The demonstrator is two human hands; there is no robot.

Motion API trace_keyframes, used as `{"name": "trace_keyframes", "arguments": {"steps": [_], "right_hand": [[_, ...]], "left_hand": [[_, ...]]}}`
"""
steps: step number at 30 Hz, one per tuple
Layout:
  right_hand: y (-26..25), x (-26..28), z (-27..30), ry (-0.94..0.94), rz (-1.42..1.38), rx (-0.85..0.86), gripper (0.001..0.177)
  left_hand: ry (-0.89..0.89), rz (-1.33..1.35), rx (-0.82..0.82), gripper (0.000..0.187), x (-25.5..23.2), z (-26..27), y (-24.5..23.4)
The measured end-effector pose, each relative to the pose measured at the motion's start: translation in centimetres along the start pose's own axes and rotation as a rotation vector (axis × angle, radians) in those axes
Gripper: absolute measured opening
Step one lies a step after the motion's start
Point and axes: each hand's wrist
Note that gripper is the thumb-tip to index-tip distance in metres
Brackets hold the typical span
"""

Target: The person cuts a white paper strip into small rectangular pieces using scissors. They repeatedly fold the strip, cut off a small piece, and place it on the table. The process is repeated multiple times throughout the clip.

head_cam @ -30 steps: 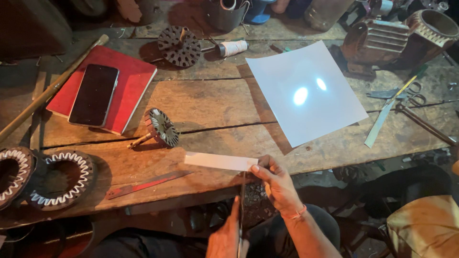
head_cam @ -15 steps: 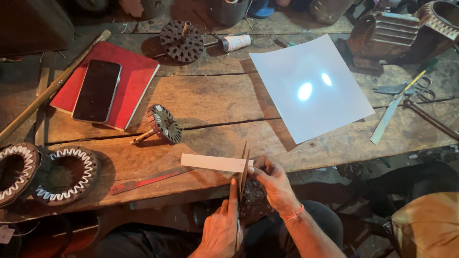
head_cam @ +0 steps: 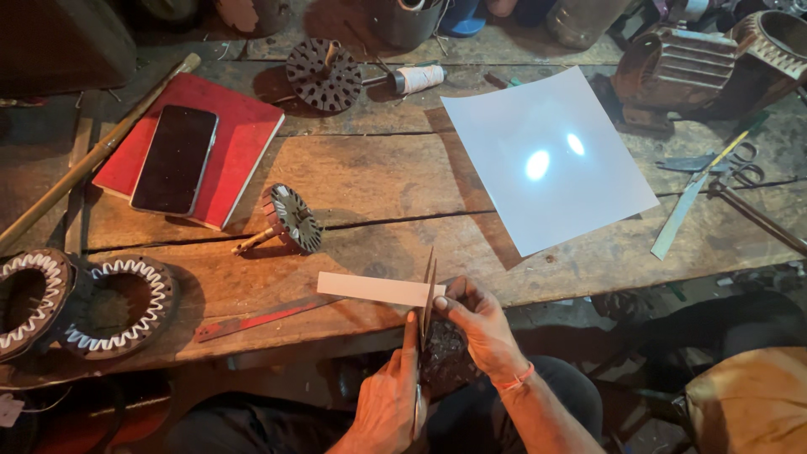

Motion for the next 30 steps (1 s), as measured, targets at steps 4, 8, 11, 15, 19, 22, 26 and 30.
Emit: {"name": "trace_keyframes", "arguments": {"steps": [4,8,11,15,19,22,26,30], "right_hand": [[-0.1,-0.1,-0.1,-0.004,0.008,-0.002,0.012],[0.0,-0.1,-0.2,-0.007,0.032,-0.028,0.010],[0.5,0.2,-0.2,-0.017,0.076,-0.014,0.010],[1.7,0.7,-0.3,0.020,0.175,-0.118,0.005],[2.0,1.0,-0.9,-0.012,0.202,-0.097,0.005],[1.5,1.1,-1.2,-0.051,0.222,-0.051,0.013],[1.2,1.3,-0.6,-0.021,0.075,0.016,0.013],[1.6,1.8,0.7,-0.018,0.019,0.057,0.011]], "left_hand": [[-0.052,-0.005,0.039,0.104,0.1,-0.2,0.5],[-0.071,0.008,0.078,0.106,0.3,-0.2,0.8],[-0.048,0.025,0.060,0.106,0.4,-0.2,0.8],[-0.037,0.084,0.068,0.107,0.3,-0.2,0.4],[-0.022,0.137,0.099,0.107,0.2,-0.4,-0.5],[-0.218,0.493,0.267,0.101,0.2,-0.5,-1.4],[-0.174,0.959,0.138,0.090,-0.3,-0.6,-2.1],[-0.248,0.991,0.050,0.088,-0.1,-0.3,-2.9]]}}
Point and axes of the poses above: each hand's wrist, its own z-axis away from the middle knuckle, its own y-axis out of the palm, x = y × z, and after that the axes turned 11 degrees about -z, right-handed
